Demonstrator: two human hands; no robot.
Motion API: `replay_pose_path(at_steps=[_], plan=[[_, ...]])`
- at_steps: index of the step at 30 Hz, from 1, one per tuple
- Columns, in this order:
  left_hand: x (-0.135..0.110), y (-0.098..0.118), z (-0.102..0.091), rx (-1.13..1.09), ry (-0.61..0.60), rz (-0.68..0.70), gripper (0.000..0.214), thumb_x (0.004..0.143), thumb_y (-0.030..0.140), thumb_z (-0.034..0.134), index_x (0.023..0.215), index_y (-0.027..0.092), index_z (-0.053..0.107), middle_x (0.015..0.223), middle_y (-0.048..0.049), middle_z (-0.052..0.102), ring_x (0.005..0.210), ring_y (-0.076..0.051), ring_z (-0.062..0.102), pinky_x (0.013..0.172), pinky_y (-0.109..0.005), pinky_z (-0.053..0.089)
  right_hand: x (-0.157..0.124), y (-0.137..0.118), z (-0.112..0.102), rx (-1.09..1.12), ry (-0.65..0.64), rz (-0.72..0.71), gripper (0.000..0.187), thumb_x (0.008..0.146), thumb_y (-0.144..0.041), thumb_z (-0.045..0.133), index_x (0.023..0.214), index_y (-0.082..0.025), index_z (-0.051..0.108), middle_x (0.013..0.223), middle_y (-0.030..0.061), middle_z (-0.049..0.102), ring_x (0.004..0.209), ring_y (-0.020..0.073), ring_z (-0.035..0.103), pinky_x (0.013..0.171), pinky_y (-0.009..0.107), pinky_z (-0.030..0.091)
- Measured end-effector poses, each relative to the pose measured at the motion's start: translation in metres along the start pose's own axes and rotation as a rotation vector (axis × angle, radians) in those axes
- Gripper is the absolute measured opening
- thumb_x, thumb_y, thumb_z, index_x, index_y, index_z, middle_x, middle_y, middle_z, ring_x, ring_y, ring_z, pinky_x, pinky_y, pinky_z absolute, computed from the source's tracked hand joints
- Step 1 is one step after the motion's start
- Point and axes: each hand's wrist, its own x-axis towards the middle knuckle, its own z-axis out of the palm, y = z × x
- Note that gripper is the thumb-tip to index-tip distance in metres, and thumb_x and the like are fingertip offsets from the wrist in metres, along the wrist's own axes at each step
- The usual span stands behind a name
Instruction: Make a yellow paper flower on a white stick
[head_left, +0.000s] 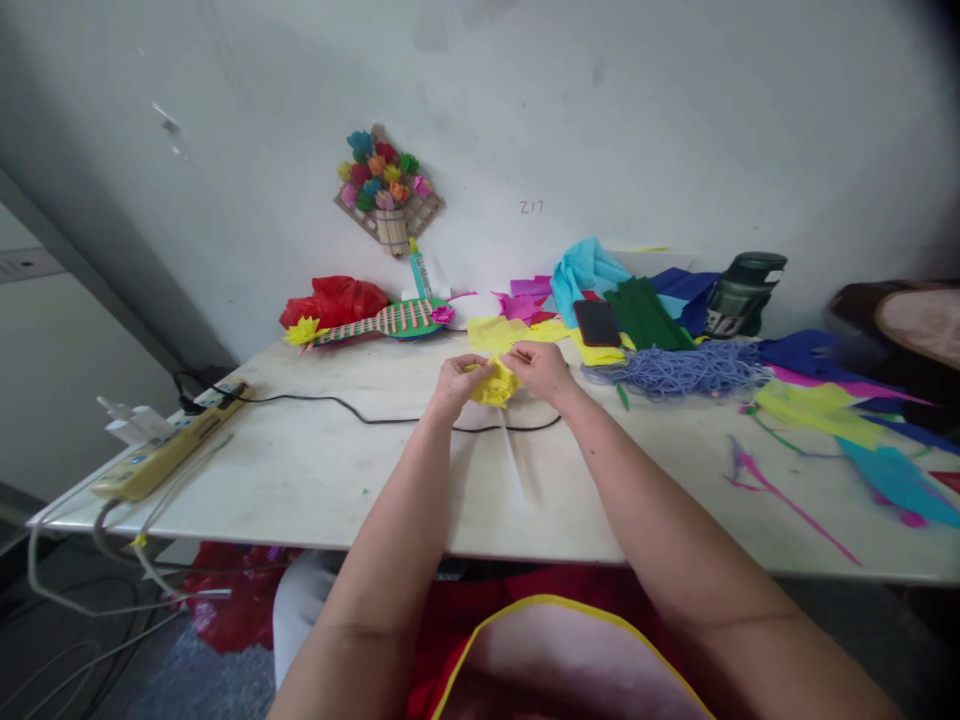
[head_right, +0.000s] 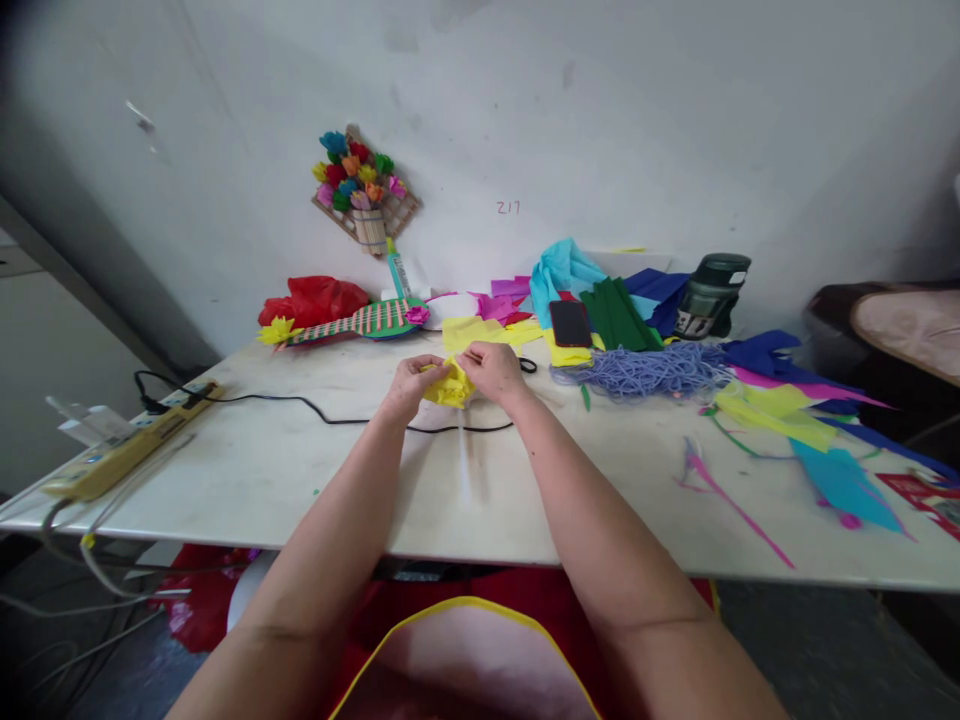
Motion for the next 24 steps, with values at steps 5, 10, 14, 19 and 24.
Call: replay_pose_path(at_steps=[5,10,14,19,24], plan=[[0.002,-0.001,-0.002,-0.046,0.057,0.001,0.031,0.048,0.037,0.076,0.064,0.015,0.060,0.055,-0.0011,0.062,0.049,-0.013,0.058,0.047,-0.022,0.042,0.005,0.010,-0.009,0.157,0.082,-0.012,0.020,0.076,-0.036,0.050,0.076,-0.017,0.057,0.070,0.0009,0.056,0.065,0.0132,0.048,0.061,0.026,0.038],[0.001,0.001,-0.002,-0.070,0.101,0.001,0.031,0.046,0.035,0.076,0.064,0.015,0.059,0.056,-0.0008,0.062,0.050,-0.013,0.058,0.048,-0.022,0.043,0.013,0.042,-0.017,-0.023,0.217,-0.059,0.025,0.078,-0.039,0.051,0.067,-0.018,0.059,0.067,0.0034,0.056,0.066,0.0157,0.048,0.068,0.030,0.041],[0.000,0.004,-0.002,-0.069,0.107,-0.007,0.031,0.045,0.035,0.076,0.063,0.015,0.059,0.056,-0.0010,0.062,0.050,-0.013,0.058,0.048,-0.022,0.043,0.014,0.047,-0.025,-0.039,0.253,0.031,0.034,0.079,-0.047,0.050,0.081,-0.018,0.066,0.065,0.0022,0.057,0.063,0.0156,0.049,0.063,0.028,0.039],[0.004,-0.001,-0.005,-0.078,0.098,-0.026,0.033,0.044,0.035,0.077,0.064,0.015,0.059,0.057,-0.0016,0.062,0.051,-0.014,0.059,0.047,-0.023,0.044,0.013,0.036,-0.028,0.042,0.414,0.050,0.040,0.084,-0.050,0.040,0.084,-0.017,0.062,0.060,-0.0005,0.049,0.058,0.0126,0.043,0.057,0.025,0.036],[0.006,-0.003,-0.007,-0.079,0.100,-0.028,0.036,0.044,0.037,0.078,0.066,0.014,0.062,0.060,-0.0025,0.064,0.053,-0.014,0.060,0.049,-0.024,0.046,0.010,0.047,-0.016,0.183,0.349,0.180,0.039,0.082,-0.051,0.042,0.079,-0.017,0.061,0.056,-0.0024,0.045,0.055,0.0117,0.042,0.053,0.025,0.036]])
